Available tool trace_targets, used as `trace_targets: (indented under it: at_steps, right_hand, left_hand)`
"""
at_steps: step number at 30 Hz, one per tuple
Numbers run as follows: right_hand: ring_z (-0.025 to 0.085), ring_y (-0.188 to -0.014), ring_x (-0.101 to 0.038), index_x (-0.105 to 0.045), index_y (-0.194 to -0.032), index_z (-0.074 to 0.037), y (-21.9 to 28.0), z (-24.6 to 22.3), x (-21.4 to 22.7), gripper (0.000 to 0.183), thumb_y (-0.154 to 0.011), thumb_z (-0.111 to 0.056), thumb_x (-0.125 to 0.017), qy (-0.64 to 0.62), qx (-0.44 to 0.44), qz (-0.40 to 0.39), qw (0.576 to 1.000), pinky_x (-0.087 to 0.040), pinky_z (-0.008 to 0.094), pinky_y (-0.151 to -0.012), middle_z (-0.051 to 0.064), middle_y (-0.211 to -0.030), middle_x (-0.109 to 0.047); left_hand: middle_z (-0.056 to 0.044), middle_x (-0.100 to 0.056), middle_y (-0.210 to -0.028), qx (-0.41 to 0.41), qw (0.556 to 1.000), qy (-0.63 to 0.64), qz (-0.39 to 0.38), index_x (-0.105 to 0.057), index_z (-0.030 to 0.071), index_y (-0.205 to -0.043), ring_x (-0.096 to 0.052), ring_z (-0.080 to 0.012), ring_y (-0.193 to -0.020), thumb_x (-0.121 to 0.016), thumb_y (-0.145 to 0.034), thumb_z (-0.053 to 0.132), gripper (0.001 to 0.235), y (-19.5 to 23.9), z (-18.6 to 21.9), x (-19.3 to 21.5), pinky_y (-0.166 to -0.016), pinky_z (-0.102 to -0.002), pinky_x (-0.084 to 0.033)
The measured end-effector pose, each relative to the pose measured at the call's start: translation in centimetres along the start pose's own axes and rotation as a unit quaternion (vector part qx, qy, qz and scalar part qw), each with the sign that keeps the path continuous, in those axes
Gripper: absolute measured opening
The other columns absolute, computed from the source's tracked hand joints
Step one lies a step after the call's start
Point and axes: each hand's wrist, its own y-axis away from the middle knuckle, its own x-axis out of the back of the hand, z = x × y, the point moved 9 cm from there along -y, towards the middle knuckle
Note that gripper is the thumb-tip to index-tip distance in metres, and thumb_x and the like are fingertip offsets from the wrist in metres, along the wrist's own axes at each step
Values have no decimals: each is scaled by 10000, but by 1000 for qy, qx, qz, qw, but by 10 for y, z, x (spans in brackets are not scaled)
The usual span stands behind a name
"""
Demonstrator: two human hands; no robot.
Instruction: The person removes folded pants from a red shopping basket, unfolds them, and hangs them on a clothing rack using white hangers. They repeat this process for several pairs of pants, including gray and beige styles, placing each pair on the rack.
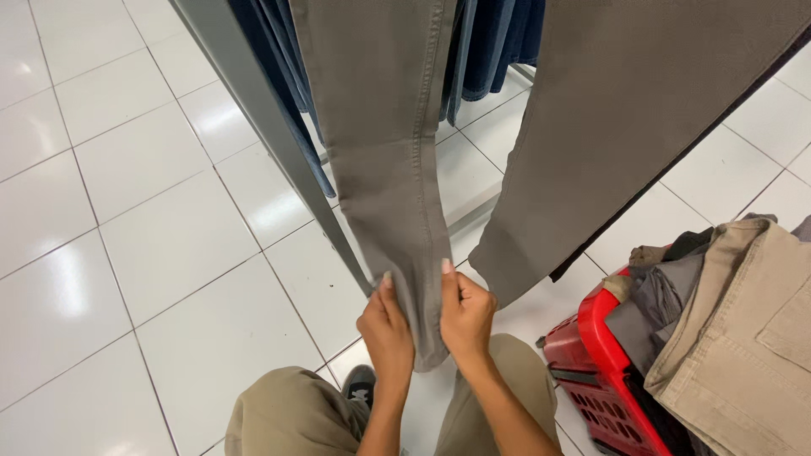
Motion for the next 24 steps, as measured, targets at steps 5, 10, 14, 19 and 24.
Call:
trace_targets:
  at_steps: [5,10,14,19,24]
  right_hand:
    - [105,-613,-223,-273,-588,-160,-34,46,39,608,-1033,-482,-533,42,-78,56,994,-188,387,-517,-52,-615,-206]
    - [87,-494,-295,-400,-509,-147,-35,28,49,619,-1081,-276,-600,-79,-70,68,992,-233,251,-458,-29,-428,-370]
    - [235,-1349,-421,-673,-1229,38,-12,2,42,564,-1070,-466,-476,-133,-256,-21,957,-316,479,-1172,165,-1405,-580]
    - [88,-417,-367,-543,-644,-86,1,51,38,445,-1044,-266,-623,-131,-189,8,973,-285,236,-392,5,-466,-420]
    - [98,-582,-233,-261,-600,-138,8,51,35,611,-1023,-464,-558,-13,-187,68,980,-247,296,-541,-65,-571,-210]
  left_hand:
    - [41,-282,-668,-95,994,-41,29,-423,101,-699,-277,-121,-666,-440,-1085,383,478,-22,19,16,-571,-365,-287]
    - [-117,-498,-440,-76,997,17,15,-559,79,-603,-377,-147,-476,-525,-1066,315,521,-19,48,-8,-468,-312,-342]
    - [-63,-449,-409,-68,997,47,-8,-524,102,-589,-334,-108,-463,-540,-1067,339,534,-25,56,-22,-444,-256,-304]
    - [-110,-513,-534,-9,999,37,-17,-569,87,-732,-436,-155,-543,-421,-1093,384,490,-17,31,-18,-528,-298,-369]
    - [-49,-375,-501,187,975,97,-73,-379,93,-690,-472,-193,-364,-355,-1073,495,556,26,-16,-21,-407,-320,-384]
